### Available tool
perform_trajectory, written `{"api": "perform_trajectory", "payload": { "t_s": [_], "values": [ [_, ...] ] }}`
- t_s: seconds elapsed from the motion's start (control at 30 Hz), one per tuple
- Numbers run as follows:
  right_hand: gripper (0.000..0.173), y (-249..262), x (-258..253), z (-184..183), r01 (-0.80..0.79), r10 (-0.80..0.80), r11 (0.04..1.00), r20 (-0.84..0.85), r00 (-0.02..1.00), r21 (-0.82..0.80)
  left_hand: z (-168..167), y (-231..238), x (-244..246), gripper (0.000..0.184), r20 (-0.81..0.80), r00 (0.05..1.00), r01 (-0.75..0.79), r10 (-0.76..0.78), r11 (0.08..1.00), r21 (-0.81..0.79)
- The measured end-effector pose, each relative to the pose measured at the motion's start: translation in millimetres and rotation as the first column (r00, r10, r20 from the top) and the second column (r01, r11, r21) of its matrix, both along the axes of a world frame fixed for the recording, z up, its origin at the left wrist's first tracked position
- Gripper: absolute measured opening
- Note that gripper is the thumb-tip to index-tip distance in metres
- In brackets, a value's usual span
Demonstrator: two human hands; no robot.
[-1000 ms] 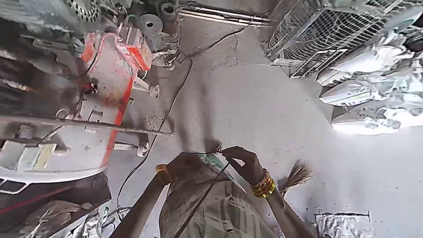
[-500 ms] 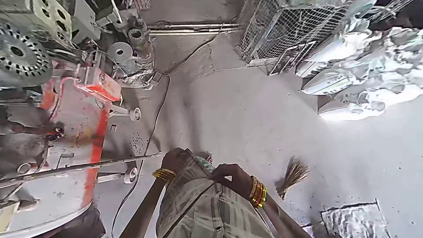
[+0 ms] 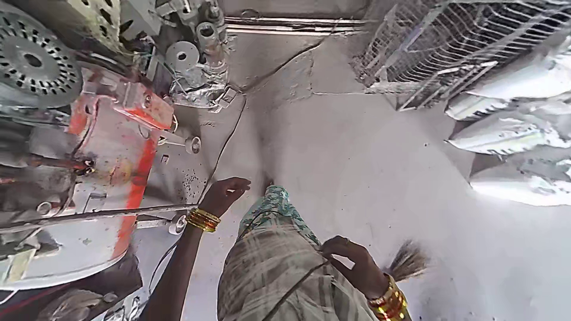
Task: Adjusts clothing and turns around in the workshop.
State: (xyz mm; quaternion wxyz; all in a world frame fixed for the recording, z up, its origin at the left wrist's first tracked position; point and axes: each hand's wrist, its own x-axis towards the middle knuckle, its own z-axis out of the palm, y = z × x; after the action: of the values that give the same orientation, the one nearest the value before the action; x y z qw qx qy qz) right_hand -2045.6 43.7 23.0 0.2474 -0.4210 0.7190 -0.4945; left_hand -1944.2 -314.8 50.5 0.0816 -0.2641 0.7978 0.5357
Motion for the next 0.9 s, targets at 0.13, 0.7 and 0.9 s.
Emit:
{"api": "perform_trajectory", "payload": {
  "t_s": [0.13, 0.7, 0.9],
  "values": [
    [0.02, 2, -55, -9, 0.017, -0.018, 0.999, 0.01, 1.0, 0.047, -20, -16, -29, 0.025, 0.289, 0.939, 0.094, -0.187, 0.948, 0.305],
    [0.01, -47, -266, 27, 0.212, -0.214, 0.975, 0.035, 0.976, 0.07, -60, -40, -317, 0.02, 0.36, 0.915, 0.04, -0.183, 0.928, 0.371],
    [0.011, -28, -312, 15, 0.42, -0.421, 0.907, 0.045, 0.906, 0.026, -38, 31, -451, 0.021, -0.151, 0.724, 0.687, -0.673, 0.685, 0.244]
  ]
}}
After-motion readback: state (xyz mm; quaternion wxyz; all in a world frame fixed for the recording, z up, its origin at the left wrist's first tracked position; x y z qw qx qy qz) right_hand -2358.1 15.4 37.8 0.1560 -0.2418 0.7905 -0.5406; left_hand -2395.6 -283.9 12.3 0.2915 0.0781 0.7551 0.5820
